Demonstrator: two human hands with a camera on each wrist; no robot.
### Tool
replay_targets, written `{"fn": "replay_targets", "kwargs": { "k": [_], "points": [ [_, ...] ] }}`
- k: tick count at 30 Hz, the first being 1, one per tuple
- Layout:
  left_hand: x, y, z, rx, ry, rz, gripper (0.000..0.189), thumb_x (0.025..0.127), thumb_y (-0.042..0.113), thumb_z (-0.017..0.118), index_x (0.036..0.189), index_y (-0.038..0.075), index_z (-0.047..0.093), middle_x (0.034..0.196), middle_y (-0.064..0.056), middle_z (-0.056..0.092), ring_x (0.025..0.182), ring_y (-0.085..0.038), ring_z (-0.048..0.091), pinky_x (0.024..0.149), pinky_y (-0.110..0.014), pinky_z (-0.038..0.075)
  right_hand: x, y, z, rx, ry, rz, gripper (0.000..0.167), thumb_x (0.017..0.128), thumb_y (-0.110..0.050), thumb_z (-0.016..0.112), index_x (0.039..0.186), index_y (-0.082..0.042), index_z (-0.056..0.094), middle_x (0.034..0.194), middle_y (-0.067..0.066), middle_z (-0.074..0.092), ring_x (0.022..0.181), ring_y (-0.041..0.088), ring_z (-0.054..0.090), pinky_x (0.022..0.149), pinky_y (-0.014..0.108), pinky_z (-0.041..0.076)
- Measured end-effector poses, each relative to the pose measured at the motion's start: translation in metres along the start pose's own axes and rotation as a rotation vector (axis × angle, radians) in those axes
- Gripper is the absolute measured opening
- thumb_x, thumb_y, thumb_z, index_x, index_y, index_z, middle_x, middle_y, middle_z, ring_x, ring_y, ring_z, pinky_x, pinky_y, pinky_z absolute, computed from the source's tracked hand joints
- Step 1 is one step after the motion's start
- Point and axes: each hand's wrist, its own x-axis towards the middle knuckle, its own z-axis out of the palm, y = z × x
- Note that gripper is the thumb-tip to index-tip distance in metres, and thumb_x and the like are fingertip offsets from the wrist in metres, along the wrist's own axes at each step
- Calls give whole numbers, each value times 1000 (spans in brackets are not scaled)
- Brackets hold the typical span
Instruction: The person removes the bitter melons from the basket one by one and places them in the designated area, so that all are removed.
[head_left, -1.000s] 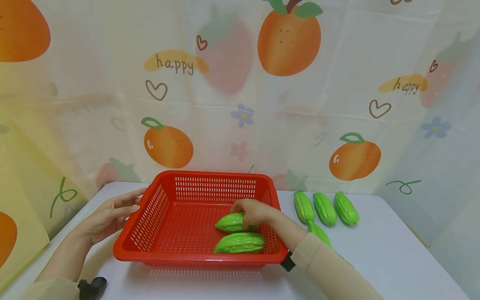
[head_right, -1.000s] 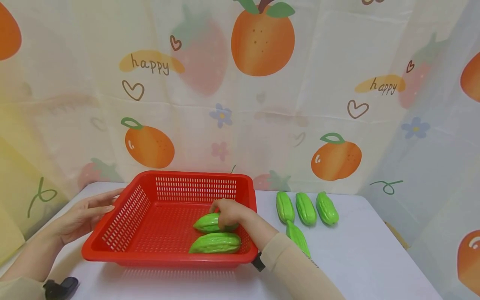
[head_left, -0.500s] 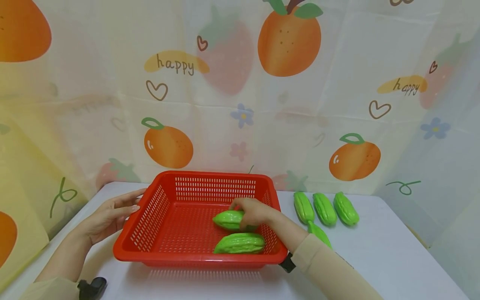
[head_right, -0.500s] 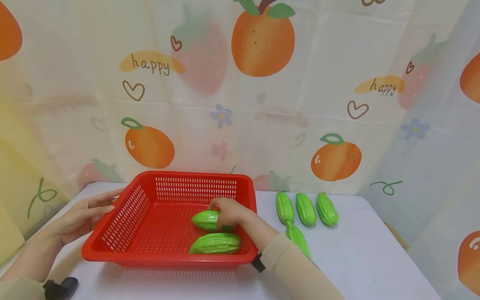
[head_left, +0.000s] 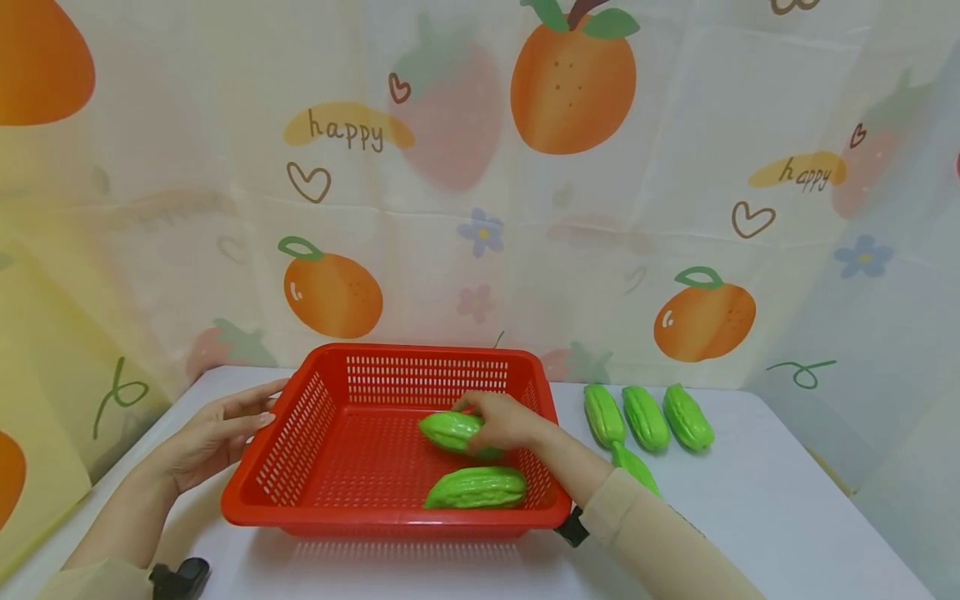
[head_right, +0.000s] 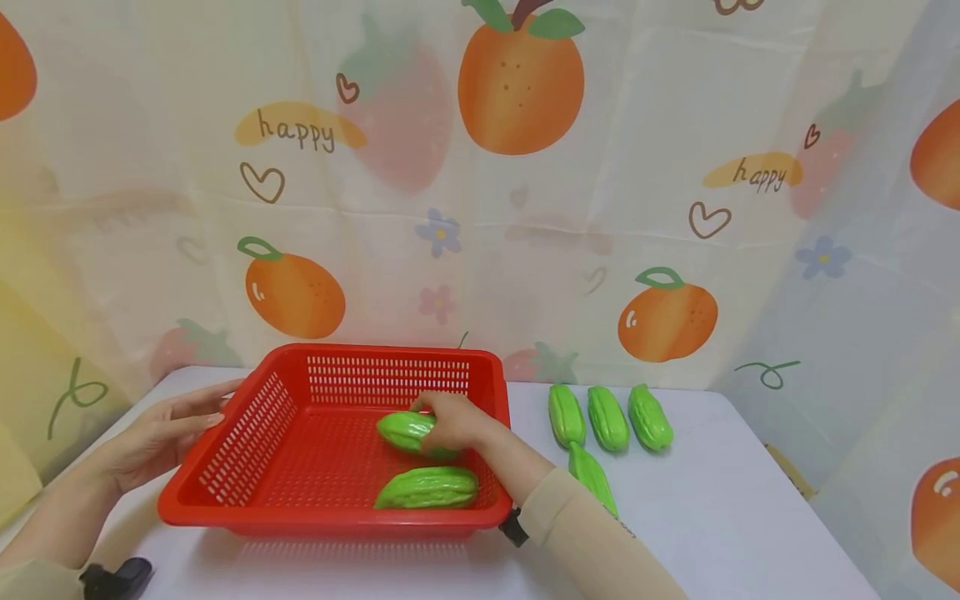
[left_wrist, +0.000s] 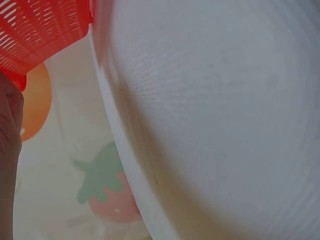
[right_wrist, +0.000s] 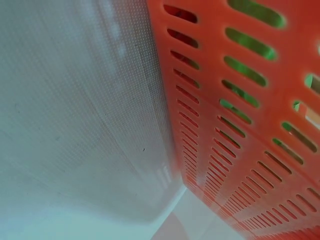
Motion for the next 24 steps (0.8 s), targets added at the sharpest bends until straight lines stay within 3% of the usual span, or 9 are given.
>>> {"fn": "replay_targets", "kwargs": {
  "k": [8,24],
  "points": [
    [-2,-2,-1,-22,-28,17,50,105,4,33,146,29,47,128,9,66,103,-12,72,90,-33,60,-1,-2,1,16,30,-31,47,76,-9,78,121,-13,63,107,7,67,94,18,57,81,32,52],
    [1,-1,-2,-15,-11,3,49,105,5,35,144,32,47,124,8,67,102,-12,72,89,-34,60,-1,-3,-1,70,81,-38,48,80,-14,77,126,-12,60,110,8,67,93,17,58,75,27,55]
  ]
}}
